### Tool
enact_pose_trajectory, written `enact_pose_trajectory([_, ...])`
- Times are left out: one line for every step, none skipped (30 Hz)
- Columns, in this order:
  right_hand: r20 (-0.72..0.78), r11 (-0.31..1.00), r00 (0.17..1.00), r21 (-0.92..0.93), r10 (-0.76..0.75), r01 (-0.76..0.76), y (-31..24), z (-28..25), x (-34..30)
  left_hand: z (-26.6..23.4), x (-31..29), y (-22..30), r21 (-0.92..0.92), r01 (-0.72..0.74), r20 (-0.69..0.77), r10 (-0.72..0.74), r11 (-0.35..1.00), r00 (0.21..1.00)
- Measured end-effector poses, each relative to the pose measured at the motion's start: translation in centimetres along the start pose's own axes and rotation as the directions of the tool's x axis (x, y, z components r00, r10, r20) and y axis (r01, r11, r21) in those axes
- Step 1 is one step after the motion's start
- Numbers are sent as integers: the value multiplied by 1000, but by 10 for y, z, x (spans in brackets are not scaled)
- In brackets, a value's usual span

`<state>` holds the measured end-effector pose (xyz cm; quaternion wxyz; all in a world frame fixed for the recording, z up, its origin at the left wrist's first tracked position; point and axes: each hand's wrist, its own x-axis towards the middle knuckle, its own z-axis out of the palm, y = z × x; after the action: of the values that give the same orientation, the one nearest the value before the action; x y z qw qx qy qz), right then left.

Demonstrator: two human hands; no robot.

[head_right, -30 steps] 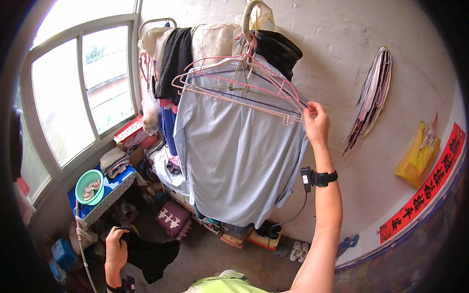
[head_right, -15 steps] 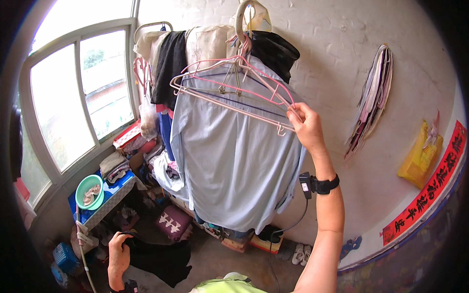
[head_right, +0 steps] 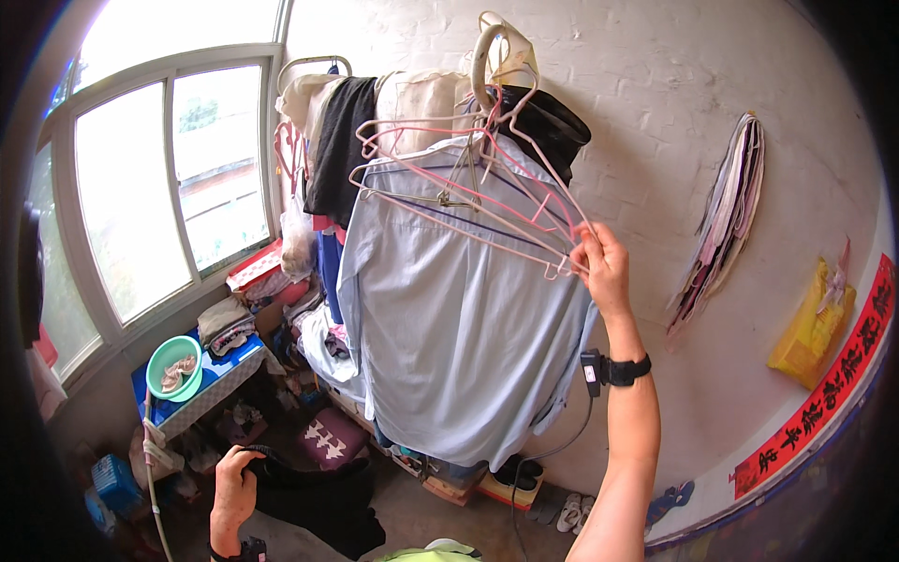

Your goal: The person takes a pair of black trousers from a basin, spreads them out, and hangs them on a hanger on a rack, then takes a bra and hangs it on another hanger.

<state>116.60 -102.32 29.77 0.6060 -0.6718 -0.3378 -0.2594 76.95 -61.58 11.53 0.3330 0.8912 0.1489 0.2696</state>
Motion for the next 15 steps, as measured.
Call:
enact_pose_trajectory([9,1000,1000,-10,-2,2,3,-2,-5,0,-1,0,2,6,-5,-6,1000,1000])
enact_pose_trajectory([13,999,1000,-33,-2,2,9,-8,-12,0,-1,-1,16,-23,-18,23,1000,1000])
enact_pose_trajectory([20,1000,1000,-27,-1,2,11,-11,-21,0,-2,-2,33,-49,-32,50,998,998])
enact_pose_trajectory([10,1000,1000,-19,20,-20,11,-14,-32,-1,-1,-2,33,-43,-34,44,999,998])
enact_pose_trajectory([1,999,999,-11,41,-41,12,-17,-40,-2,0,-1,37,-44,-29,45,998,999])
enact_pose_trajectory([-1,999,999,25,36,-36,14,-23,-47,-2,2,0,40,-47,-18,48,998,999])
enact_pose_trajectory([2,999,999,23,41,-41,14,-25,-51,-1,3,-1,38,-43,-15,43,998,999])
enact_pose_trajectory([-10,998,999,39,48,-48,11,-27,-55,1,5,-1,46,-45,-11,46,998,999])
enact_pose_trajectory([-27,997,998,58,55,-53,8,-29,-58,1,8,-1,57,-52,-8,52,997,999])
enact_pose_trajectory([-25,996,998,69,63,-61,4,-30,-61,2,10,2,56,-63,3,62,996,998])
enact_pose_trajectory([-25,996,997,68,66,-64,3,-30,-60,2,12,4,56,-61,7,61,997,998])
enact_pose_trajectory([-26,997,998,50,62,-60,1,-31,-58,4,14,5,48,-65,21,64,997,998])
enact_pose_trajectory([-26,998,998,31,58,-57,0,-31,-56,5,15,5,39,-67,36,66,997,997])
enact_pose_trajectory([-17,998,998,20,67,-67,2,-34,-52,7,17,2,35,-68,43,66,997,997])
enact_pose_trajectory([-31,998,997,22,66,-65,4,-42,-50,8,18,4,48,-89,41,87,995,995])
